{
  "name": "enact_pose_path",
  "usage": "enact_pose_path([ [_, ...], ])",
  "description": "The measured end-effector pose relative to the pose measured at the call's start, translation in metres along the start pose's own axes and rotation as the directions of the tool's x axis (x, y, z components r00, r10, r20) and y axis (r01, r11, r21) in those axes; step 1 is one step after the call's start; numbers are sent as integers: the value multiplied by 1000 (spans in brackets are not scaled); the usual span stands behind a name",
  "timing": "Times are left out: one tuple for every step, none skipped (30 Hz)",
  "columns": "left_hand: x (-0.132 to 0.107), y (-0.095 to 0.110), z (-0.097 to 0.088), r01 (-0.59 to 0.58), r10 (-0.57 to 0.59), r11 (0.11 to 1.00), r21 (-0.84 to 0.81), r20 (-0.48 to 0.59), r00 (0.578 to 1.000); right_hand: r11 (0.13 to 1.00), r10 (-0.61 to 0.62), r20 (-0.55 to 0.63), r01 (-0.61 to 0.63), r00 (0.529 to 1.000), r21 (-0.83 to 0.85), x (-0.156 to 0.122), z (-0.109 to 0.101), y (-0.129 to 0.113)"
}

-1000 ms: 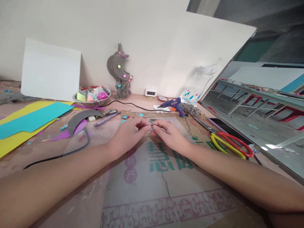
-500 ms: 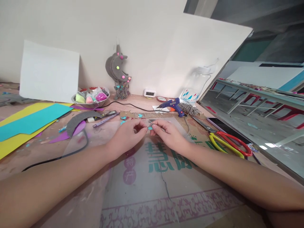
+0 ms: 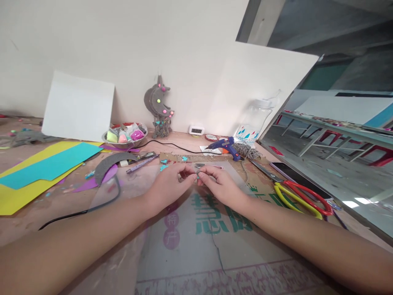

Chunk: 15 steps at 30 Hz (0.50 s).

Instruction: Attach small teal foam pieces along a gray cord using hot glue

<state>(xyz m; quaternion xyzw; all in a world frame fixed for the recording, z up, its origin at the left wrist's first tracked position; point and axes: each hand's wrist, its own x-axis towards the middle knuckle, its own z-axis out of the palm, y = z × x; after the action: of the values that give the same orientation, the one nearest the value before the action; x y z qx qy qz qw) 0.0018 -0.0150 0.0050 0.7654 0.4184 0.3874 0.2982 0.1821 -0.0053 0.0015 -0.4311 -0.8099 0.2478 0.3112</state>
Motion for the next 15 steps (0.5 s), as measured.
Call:
enact_pose_path([
  [0, -1, 0, -1, 1, 1000, 5, -4, 1000, 1000, 3, 0, -3, 1000, -1, 0, 0, -1],
  [0, -1, 1, -4, 4, 1000, 6, -7, 1000, 1000, 6, 1, -6, 1000, 0, 0, 0, -1],
  [0, -1, 1, -8, 8, 1000, 2, -4, 1000, 1000, 8, 3, -8, 1000, -2, 0, 0, -2],
  [1, -2, 1, -9, 9, 1000, -3, 0, 1000, 1000, 11, 5, -11, 1000, -4, 0, 0, -2],
  [1, -2, 1, -6, 7, 1000, -10, 7, 1000, 1000, 14, 7, -14, 1000, -6, 0, 0, -2],
  [1, -2, 1, -2, 2, 1000, -15, 14, 1000, 1000, 17, 9, -17, 1000, -8, 0, 1, -2],
  [1, -2, 1, 3, -3, 1000, -17, 18, 1000, 1000, 20, 12, -20, 1000, -12, 0, 1, -2],
  [1, -3, 1, 7, -6, 1000, -17, 21, 1000, 1000, 21, 16, -21, 1000, -15, 0, 1, -2],
  [1, -2, 0, 9, -9, 1000, -16, 22, 1000, 1000, 19, 22, -19, 1000, -15, -1, 1, -2],
  [1, -2, 0, 14, -14, 1000, -17, 21, 1000, 1000, 14, 28, -14, 1000, -14, -1, 1, -1],
  [1, -2, 0, 24, -24, 999, -21, 19, 1000, 1000, 6, 36, -6, 999, -9, -1, 1, -1],
  [1, -2, -1, 38, -38, 999, -29, 16, 999, 1000, -2, 43, 2, 999, 2, -1, 1, -1],
  [2, -1, -1, 55, -55, 998, -40, 13, 998, 1000, -10, 48, 8, 999, 25, -1, 0, 0],
  [2, -1, -1, 74, -73, 996, -53, 10, 997, 998, -13, 47, 10, 999, 61, -1, 0, 1],
  [2, 0, -1, 93, -92, 994, -66, 6, 996, 994, -9, 38, 5, 999, 107, -1, 0, 1],
])
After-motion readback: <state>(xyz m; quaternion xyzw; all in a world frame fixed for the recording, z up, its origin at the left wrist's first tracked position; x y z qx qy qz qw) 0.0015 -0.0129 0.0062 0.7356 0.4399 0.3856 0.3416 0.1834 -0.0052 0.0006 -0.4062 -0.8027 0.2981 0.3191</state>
